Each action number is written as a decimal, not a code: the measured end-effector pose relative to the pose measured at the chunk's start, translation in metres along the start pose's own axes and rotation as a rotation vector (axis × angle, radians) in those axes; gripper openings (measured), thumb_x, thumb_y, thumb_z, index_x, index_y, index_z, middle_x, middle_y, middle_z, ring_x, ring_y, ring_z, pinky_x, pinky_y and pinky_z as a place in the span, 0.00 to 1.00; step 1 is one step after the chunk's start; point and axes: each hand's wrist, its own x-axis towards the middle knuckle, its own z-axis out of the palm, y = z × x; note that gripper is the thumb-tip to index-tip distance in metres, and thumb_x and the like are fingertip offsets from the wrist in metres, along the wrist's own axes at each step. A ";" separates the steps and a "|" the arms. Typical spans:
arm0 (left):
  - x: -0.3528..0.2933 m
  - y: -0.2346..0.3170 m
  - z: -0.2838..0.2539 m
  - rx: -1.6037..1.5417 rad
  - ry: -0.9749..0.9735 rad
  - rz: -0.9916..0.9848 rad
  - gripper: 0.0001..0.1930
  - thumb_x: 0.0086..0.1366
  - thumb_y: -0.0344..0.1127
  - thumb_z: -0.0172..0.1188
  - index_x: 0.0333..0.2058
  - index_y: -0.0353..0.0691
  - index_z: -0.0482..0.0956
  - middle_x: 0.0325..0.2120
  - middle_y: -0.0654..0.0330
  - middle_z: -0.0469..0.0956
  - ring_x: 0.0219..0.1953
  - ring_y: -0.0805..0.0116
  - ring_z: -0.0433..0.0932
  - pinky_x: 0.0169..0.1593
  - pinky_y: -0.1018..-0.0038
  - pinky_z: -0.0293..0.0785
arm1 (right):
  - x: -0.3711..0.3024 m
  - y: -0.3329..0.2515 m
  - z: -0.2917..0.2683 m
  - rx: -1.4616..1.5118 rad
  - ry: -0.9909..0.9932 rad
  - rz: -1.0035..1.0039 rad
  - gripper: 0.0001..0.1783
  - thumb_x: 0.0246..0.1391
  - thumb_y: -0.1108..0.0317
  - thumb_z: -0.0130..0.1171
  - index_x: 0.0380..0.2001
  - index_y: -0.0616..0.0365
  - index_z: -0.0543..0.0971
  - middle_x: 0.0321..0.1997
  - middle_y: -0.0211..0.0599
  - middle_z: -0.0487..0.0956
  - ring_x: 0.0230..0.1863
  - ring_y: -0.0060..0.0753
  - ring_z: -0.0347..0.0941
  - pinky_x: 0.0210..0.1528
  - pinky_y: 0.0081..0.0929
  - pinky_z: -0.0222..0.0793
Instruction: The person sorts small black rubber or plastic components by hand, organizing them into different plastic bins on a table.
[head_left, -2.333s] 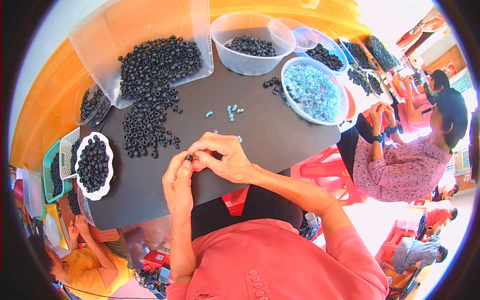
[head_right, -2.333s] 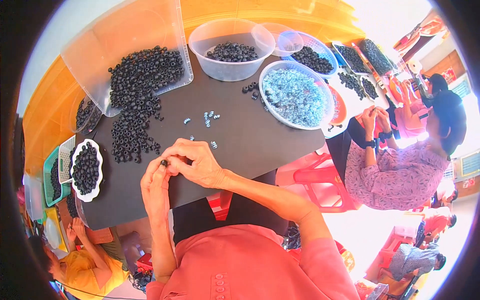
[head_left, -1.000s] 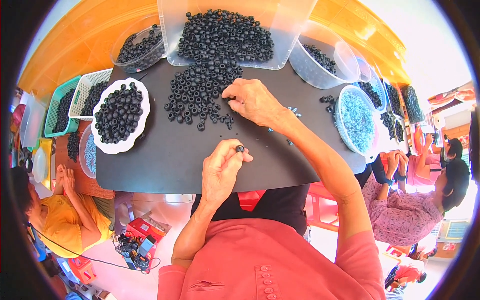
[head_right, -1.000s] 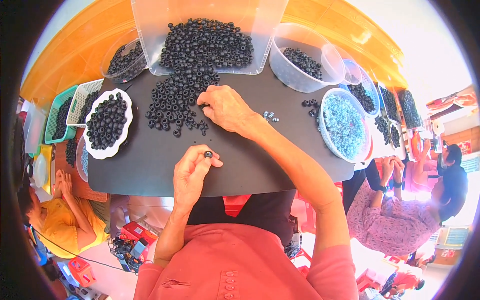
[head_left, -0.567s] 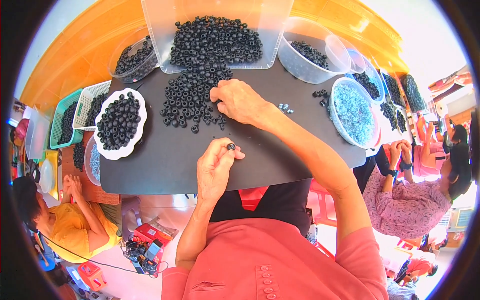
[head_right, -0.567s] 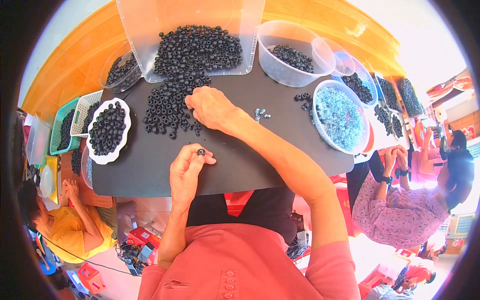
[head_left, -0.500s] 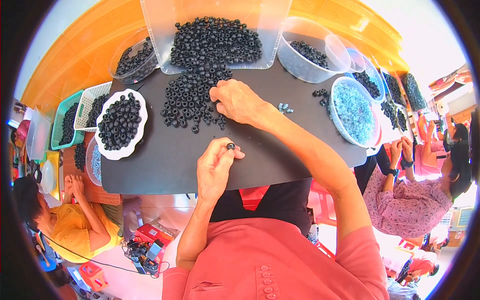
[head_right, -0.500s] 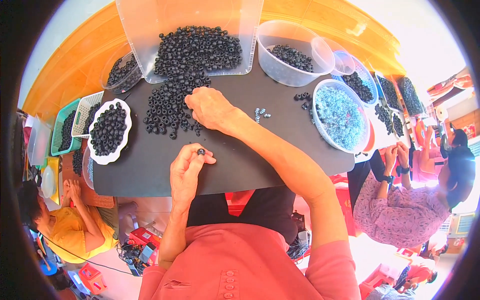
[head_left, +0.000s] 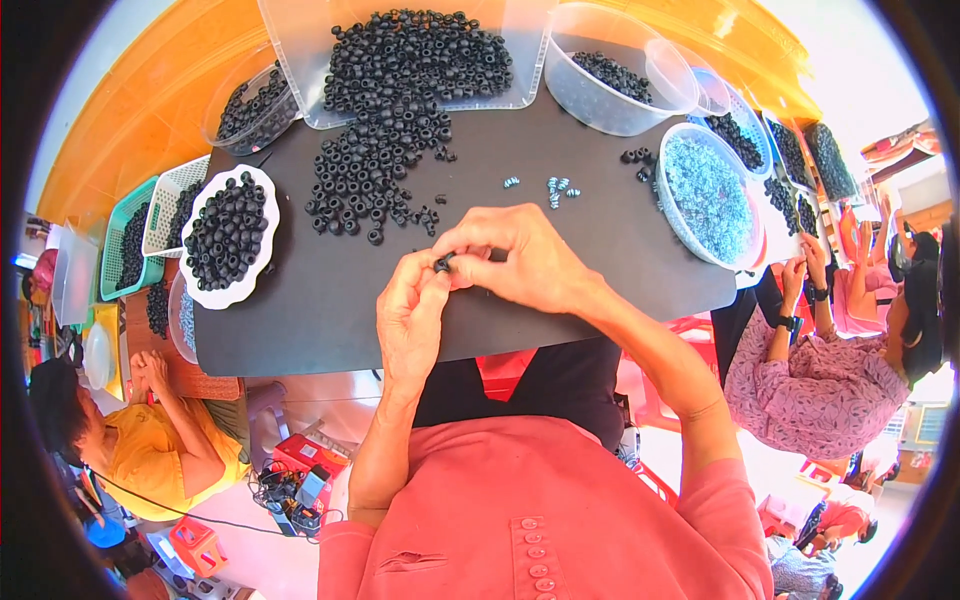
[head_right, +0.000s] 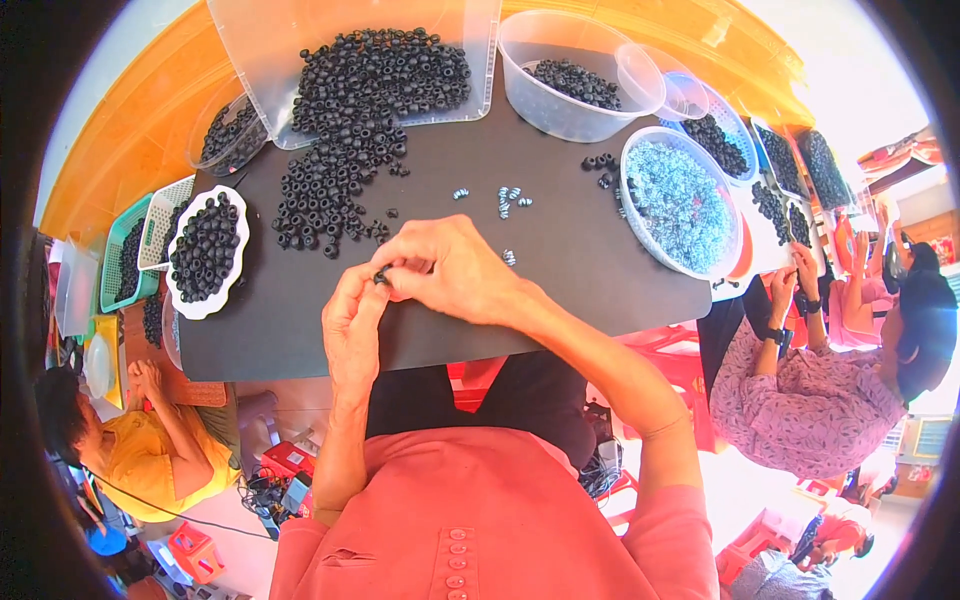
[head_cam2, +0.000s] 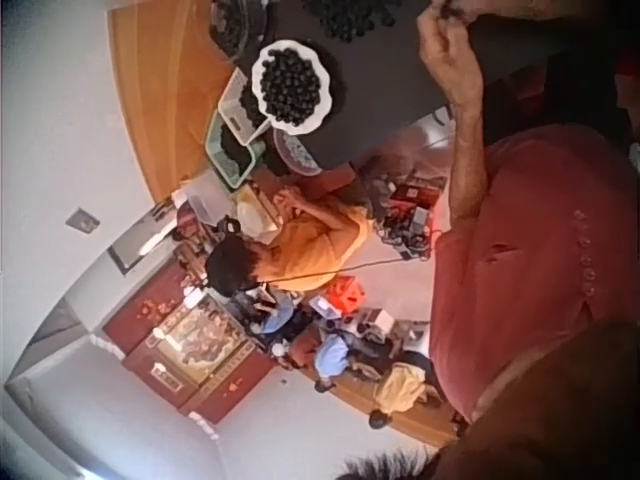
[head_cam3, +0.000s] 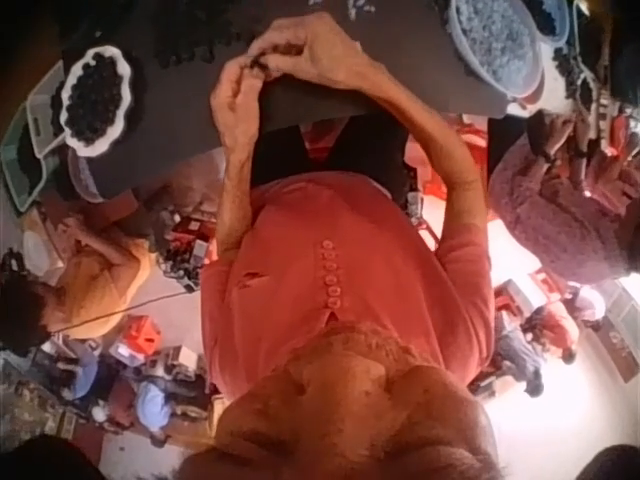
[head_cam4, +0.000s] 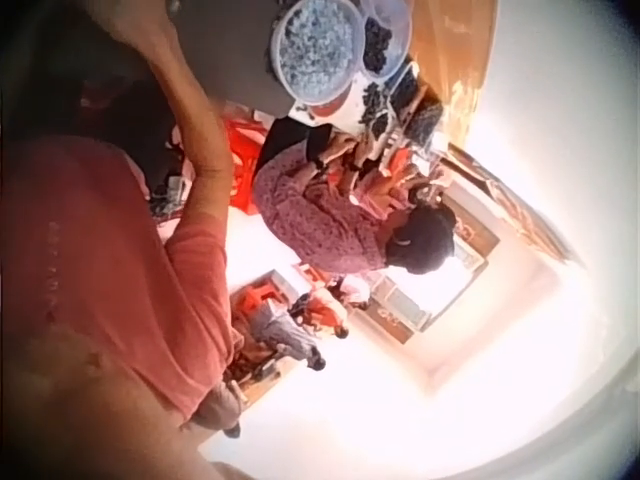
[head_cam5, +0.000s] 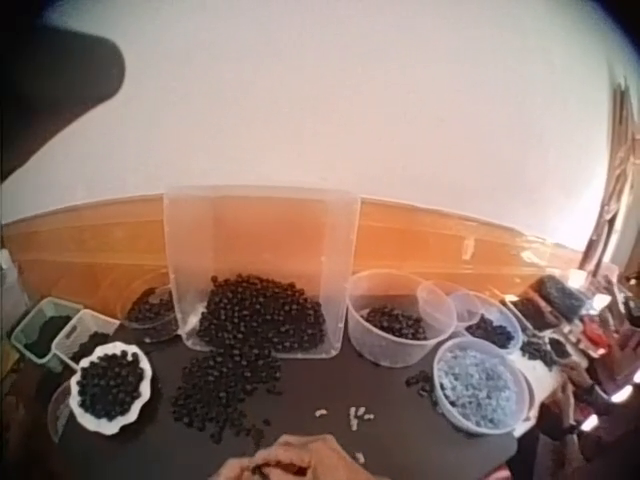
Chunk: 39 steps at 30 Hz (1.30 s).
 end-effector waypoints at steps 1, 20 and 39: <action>0.000 -0.001 0.001 0.003 -0.003 0.000 0.06 0.65 0.27 0.51 0.38 0.34 0.74 0.23 0.72 0.68 0.26 0.85 0.63 0.31 0.85 0.61 | -0.002 -0.001 0.003 -0.079 0.000 -0.064 0.11 0.49 0.77 0.57 0.38 0.58 0.82 0.32 0.33 0.80 0.30 0.25 0.75 0.33 0.24 0.71; -0.001 0.003 0.003 0.086 -0.070 -0.005 0.09 0.65 0.26 0.49 0.42 0.33 0.75 0.29 0.66 0.79 0.30 0.84 0.71 0.35 0.84 0.66 | -0.011 0.014 0.004 0.355 0.049 0.078 0.09 0.49 0.79 0.57 0.34 0.61 0.82 0.33 0.34 0.81 0.30 0.23 0.79 0.35 0.22 0.74; 0.002 -0.002 -0.001 -0.094 -0.130 0.038 0.09 0.66 0.28 0.50 0.43 0.32 0.75 0.28 0.65 0.78 0.33 0.81 0.73 0.39 0.82 0.69 | -0.010 0.011 0.007 0.263 0.040 -0.061 0.10 0.52 0.83 0.56 0.37 0.62 0.81 0.35 0.36 0.79 0.28 0.22 0.76 0.32 0.21 0.74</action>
